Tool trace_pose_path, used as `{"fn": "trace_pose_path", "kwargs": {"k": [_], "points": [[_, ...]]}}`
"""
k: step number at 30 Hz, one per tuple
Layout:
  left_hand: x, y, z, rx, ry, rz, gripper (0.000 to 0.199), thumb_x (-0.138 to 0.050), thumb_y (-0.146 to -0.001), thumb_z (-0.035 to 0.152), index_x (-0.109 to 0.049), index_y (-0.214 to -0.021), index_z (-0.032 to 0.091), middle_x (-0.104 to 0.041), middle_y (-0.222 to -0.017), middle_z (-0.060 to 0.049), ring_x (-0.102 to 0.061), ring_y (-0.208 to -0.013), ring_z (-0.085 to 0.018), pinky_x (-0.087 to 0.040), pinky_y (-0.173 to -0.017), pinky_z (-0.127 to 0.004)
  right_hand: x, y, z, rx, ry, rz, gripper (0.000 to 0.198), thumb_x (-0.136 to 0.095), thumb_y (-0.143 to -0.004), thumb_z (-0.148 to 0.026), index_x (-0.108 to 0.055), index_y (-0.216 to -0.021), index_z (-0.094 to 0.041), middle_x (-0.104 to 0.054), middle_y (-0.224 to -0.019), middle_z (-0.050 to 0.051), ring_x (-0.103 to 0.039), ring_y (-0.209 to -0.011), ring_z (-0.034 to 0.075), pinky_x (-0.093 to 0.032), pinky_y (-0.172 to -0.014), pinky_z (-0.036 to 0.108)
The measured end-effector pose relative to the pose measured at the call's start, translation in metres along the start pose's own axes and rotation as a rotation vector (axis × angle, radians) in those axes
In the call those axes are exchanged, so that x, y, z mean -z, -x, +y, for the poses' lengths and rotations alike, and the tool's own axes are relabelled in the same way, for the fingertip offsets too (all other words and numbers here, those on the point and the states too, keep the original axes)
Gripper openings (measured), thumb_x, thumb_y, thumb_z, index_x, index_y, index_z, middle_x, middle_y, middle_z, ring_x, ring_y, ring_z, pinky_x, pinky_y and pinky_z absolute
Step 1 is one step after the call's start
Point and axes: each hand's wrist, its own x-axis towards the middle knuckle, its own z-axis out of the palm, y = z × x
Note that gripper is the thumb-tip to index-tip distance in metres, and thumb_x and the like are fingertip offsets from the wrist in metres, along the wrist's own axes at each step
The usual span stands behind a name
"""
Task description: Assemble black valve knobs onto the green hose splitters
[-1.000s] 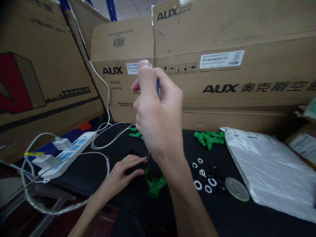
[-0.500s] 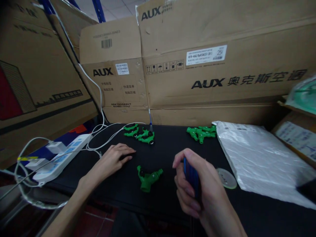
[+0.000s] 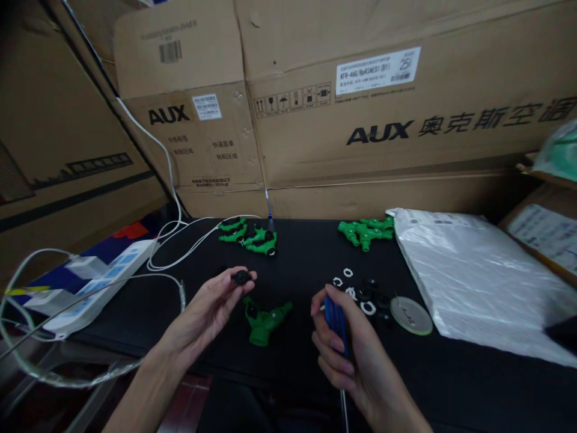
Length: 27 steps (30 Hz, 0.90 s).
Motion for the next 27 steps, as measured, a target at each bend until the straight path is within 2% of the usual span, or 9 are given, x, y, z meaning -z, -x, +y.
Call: {"fn": "trace_pose_path", "kwargs": {"k": [2, 6, 10, 22, 27], "points": [[-0.003, 0.002, 0.000, 0.043, 0.059, 0.044, 0.007, -0.071, -0.090, 0.011, -0.078, -0.094, 0.010, -0.081, -0.096, -0.010, -0.080, -0.089, -0.016, -0.062, -0.077, -0.011, 0.003, -0.002, 0.004, -0.021, -0.005, -0.006, 0.033, -0.065, -0.092, -0.050, -0.065, -0.079, -0.020, -0.033, -0.048, -0.011, -0.008, -0.036, 0.001, -0.020, -0.027, 0.009], [-0.005, 0.004, 0.001, 0.081, 0.160, 0.077, 0.017, -0.063, -0.092, 0.002, -0.077, -0.092, 0.010, -0.081, -0.093, -0.008, -0.080, -0.082, -0.015, -0.062, -0.072, -0.010, 0.004, -0.006, 0.012, -0.067, -0.001, -0.007, 0.032, -0.065, -0.092, -0.051, -0.065, -0.082, -0.020, -0.035, -0.047, -0.011, -0.009, -0.036, 0.001, -0.019, -0.027, 0.009], [0.001, 0.003, 0.000, 0.098, 0.183, 0.081, 0.020, -0.060, -0.092, 0.001, -0.077, -0.096, 0.010, -0.081, -0.094, -0.009, -0.081, -0.083, -0.017, -0.063, -0.071, -0.012, 0.002, -0.008, 0.016, -0.084, 0.034, -0.011, 0.034, -0.067, -0.090, -0.053, -0.063, -0.084, -0.020, -0.035, -0.048, -0.011, -0.010, -0.036, 0.001, -0.020, -0.028, 0.009], [0.002, 0.005, -0.006, 0.199, 0.322, 0.133, 0.041, -0.040, -0.098, -0.001, -0.078, -0.087, 0.008, -0.081, -0.094, -0.014, -0.081, -0.076, -0.015, -0.062, -0.066, -0.011, 0.003, -0.008, 0.018, -0.088, 0.051, -0.010, 0.034, -0.064, -0.092, -0.053, -0.062, -0.084, -0.019, -0.036, -0.048, -0.011, -0.012, -0.036, 0.001, -0.021, -0.028, 0.009], [0.007, 0.004, -0.009, 0.180, 0.314, 0.114, 0.040, -0.042, -0.095, -0.002, -0.080, -0.088, 0.010, -0.082, -0.095, -0.012, -0.081, -0.078, -0.014, -0.062, -0.069, -0.011, 0.008, -0.007, 0.021, -0.107, 0.046, 0.011, 0.039, -0.074, -0.082, -0.058, -0.062, -0.084, -0.020, -0.036, -0.046, -0.012, -0.013, -0.033, 0.001, -0.021, -0.026, 0.009]]}}
